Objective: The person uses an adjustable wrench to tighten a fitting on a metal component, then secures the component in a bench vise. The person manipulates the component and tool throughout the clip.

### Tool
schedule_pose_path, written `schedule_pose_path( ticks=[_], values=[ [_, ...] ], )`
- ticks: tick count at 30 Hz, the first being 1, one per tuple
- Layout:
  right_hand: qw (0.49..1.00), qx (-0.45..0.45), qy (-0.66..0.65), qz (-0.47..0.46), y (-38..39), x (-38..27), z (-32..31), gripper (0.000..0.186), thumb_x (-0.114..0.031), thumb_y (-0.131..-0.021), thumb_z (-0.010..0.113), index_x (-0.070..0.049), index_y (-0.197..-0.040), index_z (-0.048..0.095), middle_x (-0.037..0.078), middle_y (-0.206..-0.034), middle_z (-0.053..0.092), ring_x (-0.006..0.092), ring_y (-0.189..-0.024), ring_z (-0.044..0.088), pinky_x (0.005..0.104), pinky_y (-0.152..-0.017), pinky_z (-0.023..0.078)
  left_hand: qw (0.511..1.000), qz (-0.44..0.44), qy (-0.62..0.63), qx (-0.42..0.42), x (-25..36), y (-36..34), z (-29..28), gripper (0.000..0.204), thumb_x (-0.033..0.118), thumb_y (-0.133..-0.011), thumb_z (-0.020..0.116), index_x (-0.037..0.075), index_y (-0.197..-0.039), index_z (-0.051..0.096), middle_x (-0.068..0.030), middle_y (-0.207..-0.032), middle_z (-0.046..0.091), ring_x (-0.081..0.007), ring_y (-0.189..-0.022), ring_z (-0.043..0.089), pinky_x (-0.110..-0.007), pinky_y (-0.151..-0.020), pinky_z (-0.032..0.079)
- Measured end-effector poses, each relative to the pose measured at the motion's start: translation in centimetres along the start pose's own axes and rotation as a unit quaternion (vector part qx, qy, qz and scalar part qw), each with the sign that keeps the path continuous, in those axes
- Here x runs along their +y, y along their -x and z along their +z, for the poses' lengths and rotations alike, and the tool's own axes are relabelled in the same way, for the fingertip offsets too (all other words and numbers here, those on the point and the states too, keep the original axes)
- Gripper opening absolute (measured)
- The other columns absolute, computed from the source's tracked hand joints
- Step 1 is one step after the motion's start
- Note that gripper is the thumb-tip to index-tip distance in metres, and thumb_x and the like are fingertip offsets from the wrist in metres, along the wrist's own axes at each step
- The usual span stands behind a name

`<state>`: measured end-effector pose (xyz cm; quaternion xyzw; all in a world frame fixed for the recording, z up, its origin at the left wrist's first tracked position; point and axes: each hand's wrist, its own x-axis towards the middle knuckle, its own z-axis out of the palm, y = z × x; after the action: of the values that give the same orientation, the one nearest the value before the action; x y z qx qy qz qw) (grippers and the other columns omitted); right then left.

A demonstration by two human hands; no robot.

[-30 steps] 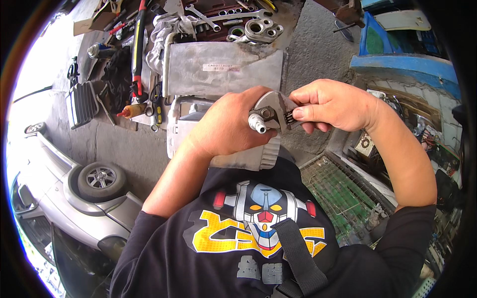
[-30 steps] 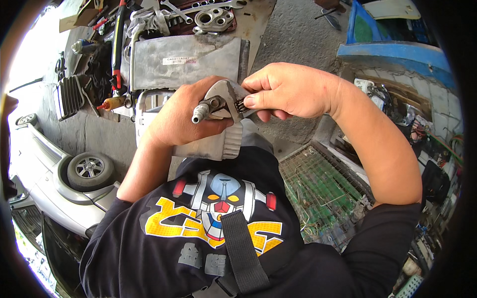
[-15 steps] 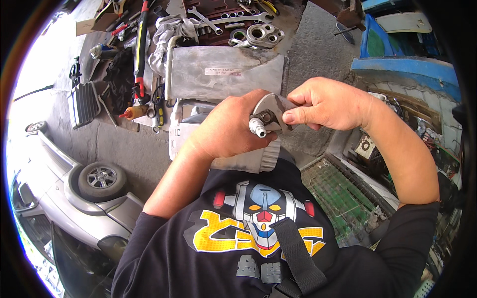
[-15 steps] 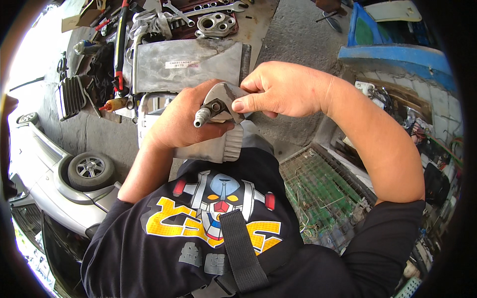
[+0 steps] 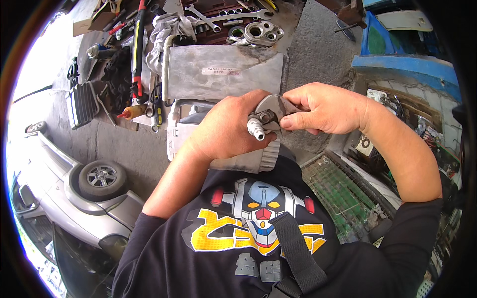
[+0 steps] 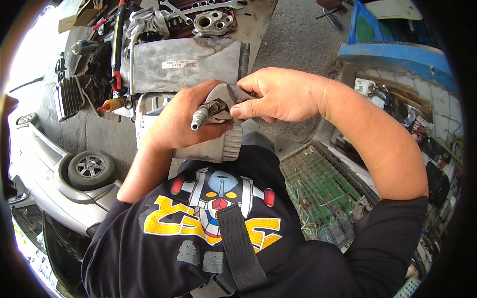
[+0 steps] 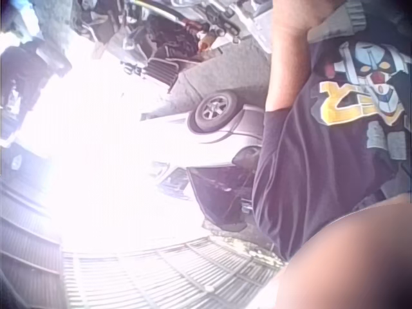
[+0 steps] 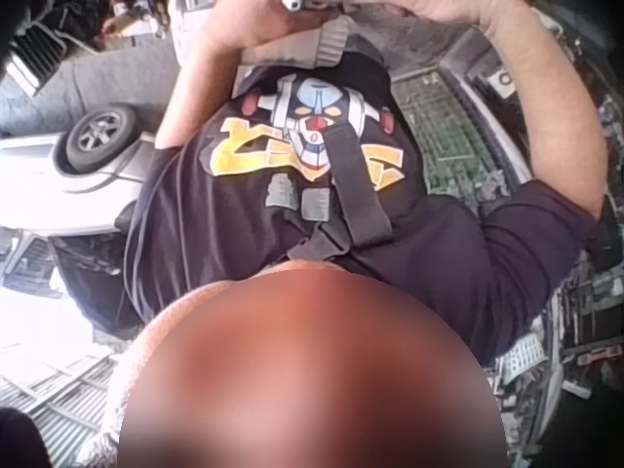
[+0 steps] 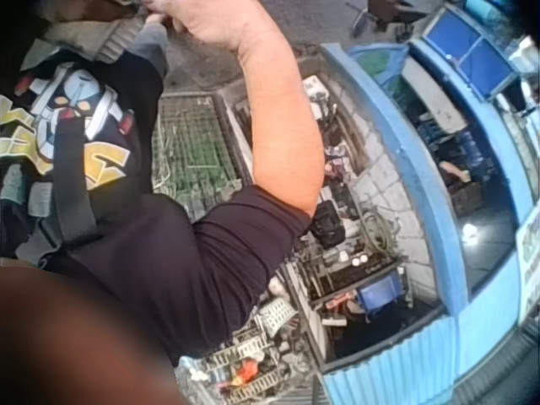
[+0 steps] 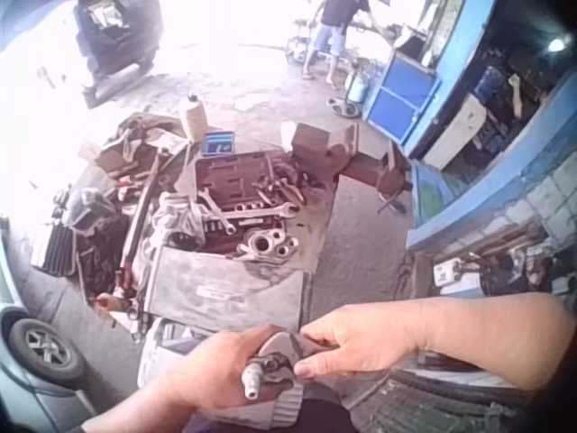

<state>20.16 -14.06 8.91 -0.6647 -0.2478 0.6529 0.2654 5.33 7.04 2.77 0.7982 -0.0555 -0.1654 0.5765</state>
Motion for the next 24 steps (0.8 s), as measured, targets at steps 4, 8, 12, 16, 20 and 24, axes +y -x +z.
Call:
schedule_pose_path(
  ticks=[4, 8, 12, 16, 20, 24],
  values=[
    [0.999, -0.018, -0.011, 0.042, 0.55, -0.14, -0.59, 0.035, -0.040, -0.110, 0.070, -0.005, -0.109, 0.071, 0.000, -0.075, 0.065, 0.0086, -0.057, 0.054, 0.0275, -0.053, 0.044, 1.000, 0.019, -0.002, 0.002, 0.02, -0.01, -0.03, 0.052, 0.012, -0.078, 0.090, 0.001, -0.124, 0.068, -0.0174, -0.102, 0.078, -0.0351, -0.095, 0.079, -0.041, -0.084, 0.059],
    [0.999, -0.019, -0.006, 0.041, 0.68, -0.60, -0.65, 0.035, -0.040, -0.110, 0.070, -0.005, -0.105, 0.071, -0.001, -0.071, 0.063, 0.0083, -0.057, 0.054, 0.0277, -0.052, 0.044, 1.000, 0.008, -0.023, 0.005, 0.01, 0.07, -0.04, 0.051, 0.012, -0.078, 0.090, 0.001, -0.124, 0.068, -0.0175, -0.102, 0.078, -0.0360, -0.095, 0.079, -0.041, -0.084, 0.059],
    [0.997, -0.020, -0.027, 0.068, 0.64, -0.77, -0.85, 0.033, -0.037, -0.111, 0.068, -0.004, -0.105, 0.071, -0.002, -0.072, 0.063, 0.0068, -0.057, 0.054, 0.0268, -0.052, 0.044, 1.000, 0.013, -0.017, 0.006, -0.08, 0.00, 0.12, 0.050, 0.012, -0.078, 0.090, 0.001, -0.122, 0.069, -0.0178, -0.102, 0.078, -0.0365, -0.094, 0.079, -0.042, -0.084, 0.060],
    [0.997, -0.035, -0.048, 0.053, 0.53, -0.43, -0.88, 0.031, -0.034, -0.111, 0.067, -0.004, -0.105, 0.071, -0.001, -0.074, 0.064, 0.0061, -0.057, 0.055, 0.0263, -0.052, 0.045, 1.000, 0.018, -0.017, 0.012, -0.16, 0.02, 0.22, 0.048, 0.012, -0.079, 0.090, 0.002, -0.121, 0.069, -0.0181, -0.102, 0.078, -0.0368, -0.094, 0.079, -0.042, -0.083, 0.060],
    [0.997, -0.047, -0.039, 0.037, 0.58, -0.37, -1.10, 0.030, -0.033, -0.111, 0.067, -0.004, -0.101, 0.070, 0.000, -0.074, 0.065, 0.0077, -0.057, 0.055, 0.0274, -0.053, 0.045, 1.000, 0.012, -0.012, 0.011, -0.15, -0.02, 0.30, 0.045, 0.013, -0.080, 0.090, 0.003, -0.118, 0.070, -0.0180, -0.100, 0.078, -0.0372, -0.093, 0.079, -0.042, -0.082, 0.060],
    [0.998, -0.039, -0.011, 0.053, 0.94, -0.75, -0.90, 0.030, -0.032, -0.111, 0.066, -0.005, -0.100, 0.069, 0.001, -0.075, 0.066, 0.0091, -0.057, 0.056, 0.0286, -0.053, 0.045, 1.000, 0.001, -0.008, 0.001, -0.08, 0.02, 0.34, 0.040, 0.013, -0.080, 0.089, 0.003, -0.114, 0.070, -0.0178, -0.099, 0.078, -0.0371, -0.091, 0.079, -0.042, -0.081, 0.060]
  ],
)
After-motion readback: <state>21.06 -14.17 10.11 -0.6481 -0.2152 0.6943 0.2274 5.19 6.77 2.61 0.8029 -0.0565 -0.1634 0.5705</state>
